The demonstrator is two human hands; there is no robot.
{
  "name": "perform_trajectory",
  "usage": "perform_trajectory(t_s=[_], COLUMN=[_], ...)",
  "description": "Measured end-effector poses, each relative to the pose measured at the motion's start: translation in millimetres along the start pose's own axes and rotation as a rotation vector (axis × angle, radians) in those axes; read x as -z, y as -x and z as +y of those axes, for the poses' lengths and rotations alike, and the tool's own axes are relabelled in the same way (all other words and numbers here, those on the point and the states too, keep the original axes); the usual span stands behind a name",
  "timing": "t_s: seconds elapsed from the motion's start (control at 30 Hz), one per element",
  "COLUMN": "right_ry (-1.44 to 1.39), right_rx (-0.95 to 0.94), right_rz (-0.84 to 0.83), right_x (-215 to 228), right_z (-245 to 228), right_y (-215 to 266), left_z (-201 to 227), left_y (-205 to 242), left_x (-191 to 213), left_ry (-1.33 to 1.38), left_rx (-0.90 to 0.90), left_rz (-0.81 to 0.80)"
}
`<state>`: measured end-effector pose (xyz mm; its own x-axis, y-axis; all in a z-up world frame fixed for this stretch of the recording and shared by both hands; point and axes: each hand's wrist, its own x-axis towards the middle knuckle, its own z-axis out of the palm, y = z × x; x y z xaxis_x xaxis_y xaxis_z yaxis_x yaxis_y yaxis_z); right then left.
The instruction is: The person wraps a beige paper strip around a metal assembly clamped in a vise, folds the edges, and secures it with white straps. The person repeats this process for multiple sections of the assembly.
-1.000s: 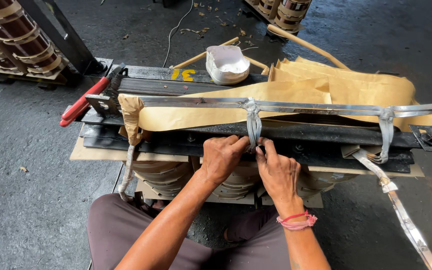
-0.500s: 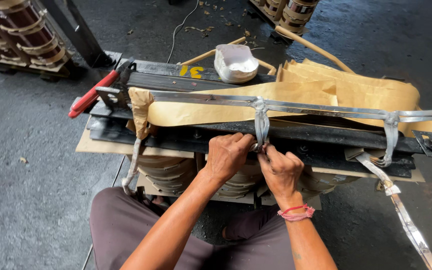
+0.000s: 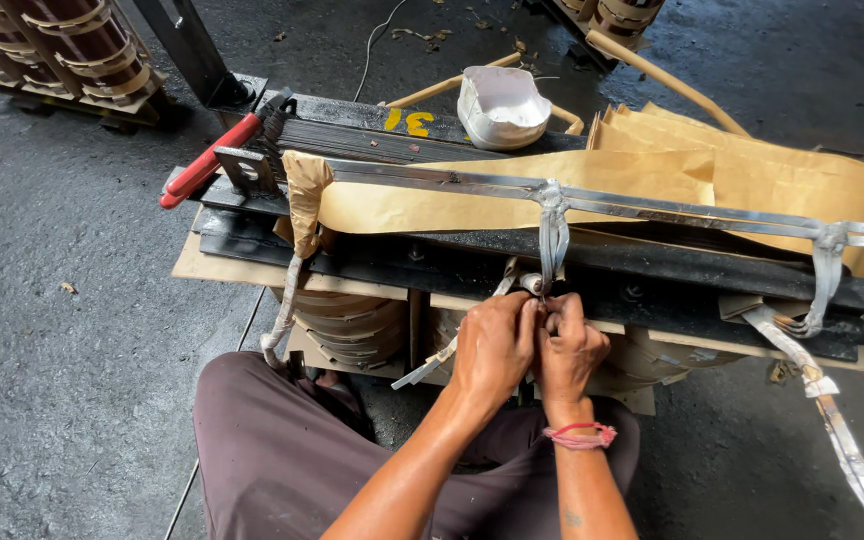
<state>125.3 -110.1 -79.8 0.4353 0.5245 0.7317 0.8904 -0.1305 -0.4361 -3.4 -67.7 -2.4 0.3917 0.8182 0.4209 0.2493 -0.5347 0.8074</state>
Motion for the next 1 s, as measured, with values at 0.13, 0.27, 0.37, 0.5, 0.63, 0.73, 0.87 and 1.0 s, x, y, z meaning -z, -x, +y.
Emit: perform_trajectory(t_s=[0.13,0.27,0.37,0.5,0.63,0.73,0.87,1.0], right_ry=[0.047,-0.082,-0.183,-0.338,-0.351,-0.355,-0.272,-0.314], right_rx=[0.101,0.077,-0.072,-0.252,-0.315,-0.361,-0.371,-0.231], right_rz=[-0.096,-0.154,-0.164,-0.147,-0.145,-0.134,-0.21,-0.194], right_x=[15,35,54,69,68,69,62,47], right_z=[18,13,5,-8,-17,-24,-29,-18], right_y=[-3,-8,-14,-9,-14,-17,-23,-25], left_z=[8,16,18,11,6,-1,-11,-13], left_y=[-5,-3,-1,9,11,15,12,12], left_x=[-19,-37,-47,-49,-51,-48,-42,-49], left_ry=[-0.022,0.207,0.393,0.405,0.24,0.076,-0.022,-0.054], left_rx=[0.251,0.489,0.524,0.518,0.184,-0.008,-0.146,-0.134], left_rz=[-0.079,0.077,0.188,0.184,0.321,0.307,0.222,0.284])
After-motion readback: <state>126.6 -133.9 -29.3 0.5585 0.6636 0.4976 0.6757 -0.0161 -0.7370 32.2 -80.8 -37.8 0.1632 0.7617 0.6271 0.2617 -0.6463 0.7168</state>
